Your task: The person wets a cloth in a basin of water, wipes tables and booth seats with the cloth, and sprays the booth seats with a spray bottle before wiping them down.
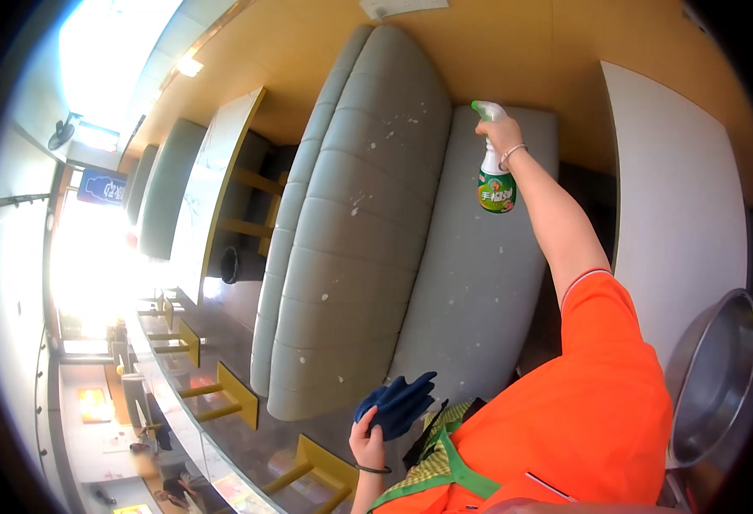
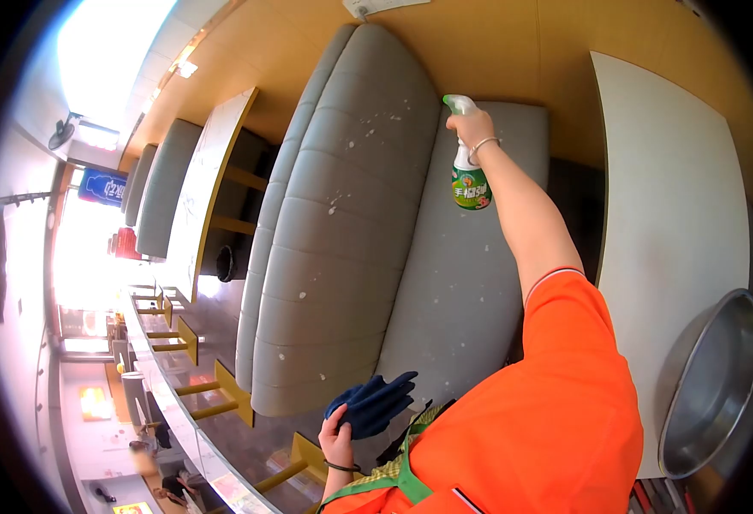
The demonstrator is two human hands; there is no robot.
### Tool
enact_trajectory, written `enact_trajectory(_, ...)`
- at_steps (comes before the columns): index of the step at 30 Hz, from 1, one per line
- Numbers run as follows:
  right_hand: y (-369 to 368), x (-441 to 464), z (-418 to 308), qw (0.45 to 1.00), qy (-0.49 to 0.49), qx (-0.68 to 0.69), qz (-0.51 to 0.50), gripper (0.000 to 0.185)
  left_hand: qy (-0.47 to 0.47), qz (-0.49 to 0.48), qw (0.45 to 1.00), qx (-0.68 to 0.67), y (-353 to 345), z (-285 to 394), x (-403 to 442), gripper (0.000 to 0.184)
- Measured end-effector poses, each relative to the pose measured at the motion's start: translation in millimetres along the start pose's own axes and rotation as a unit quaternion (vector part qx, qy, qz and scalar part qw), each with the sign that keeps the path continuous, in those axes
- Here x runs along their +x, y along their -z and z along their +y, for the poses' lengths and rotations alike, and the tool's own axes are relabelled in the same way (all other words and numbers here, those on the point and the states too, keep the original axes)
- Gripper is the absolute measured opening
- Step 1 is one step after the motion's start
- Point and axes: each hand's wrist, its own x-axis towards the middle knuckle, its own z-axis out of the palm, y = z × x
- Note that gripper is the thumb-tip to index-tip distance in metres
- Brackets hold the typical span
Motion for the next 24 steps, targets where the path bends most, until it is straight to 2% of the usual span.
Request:
enact_trajectory(2,18,-6,8,0.989,-0.055,-0.138,-0.019,0.021,-0.009,-0.014,1.000,0.014,-6,4,7,0.038)
enact_trajectory(3,31,-15,15,0.989,-0.055,-0.139,-0.016,0.021,-0.017,-0.026,0.999,0.026,-7,6,9,0.039)
enact_trajectory(4,47,-30,24,0.995,-0.023,-0.092,-0.009,0.023,-0.021,-0.038,0.999,0.023,-9,2,12,0.047)
enact_trajectory(5,66,-43,30,0.999,0.011,-0.045,-0.001,0.025,-0.025,-0.042,0.999,0.021,-12,5,16,0.047)
enact_trajectory(7,126,-74,14,0.977,0.086,-0.192,0.041,0.033,-0.017,-0.086,0.996,-0.027,-23,16,25,0.053)
enact_trajectory(9,183,-108,-18,0.926,0.117,-0.347,0.095,0.043,-0.010,-0.117,0.992,-0.045,-31,15,37,0.055)
enact_trajectory(11,225,-142,-45,0.877,0.043,-0.450,0.162,0.046,-0.062,-0.149,0.987,-0.021,-42,26,46,0.059)
enact_trajectory(12,242,-157,-40,0.873,0.038,-0.455,0.171,0.046,-0.063,-0.162,0.985,-0.023,-46,27,51,0.059)
enact_trajectory(14,278,-179,-30,0.851,0.137,-0.389,0.326,0.050,-0.112,-0.169,0.979,0.034,-57,33,60,0.063)
enact_trajectory(15,293,-190,-25,0.846,0.137,-0.396,0.330,0.050,-0.110,-0.176,0.978,0.026,-62,36,62,0.064)
enact_trajectory(17,318,-207,-10,0.790,0.189,-0.337,0.475,0.057,-0.114,-0.181,0.976,0.022,-70,42,66,0.064)
enact_trajectory(21,347,-225,14,0.763,0.200,-0.330,0.518,0.065,-0.128,-0.216,0.968,0.008,-82,41,75,0.066)
enact_trajectory(22,351,-229,13,0.762,0.199,-0.333,0.519,0.065,-0.125,-0.224,0.966,-0.003,-85,44,75,0.061)
enact_trajectory(24,355,-234,9,0.792,0.164,-0.333,0.484,0.067,-0.133,-0.244,0.960,-0.002,-90,53,75,0.060)
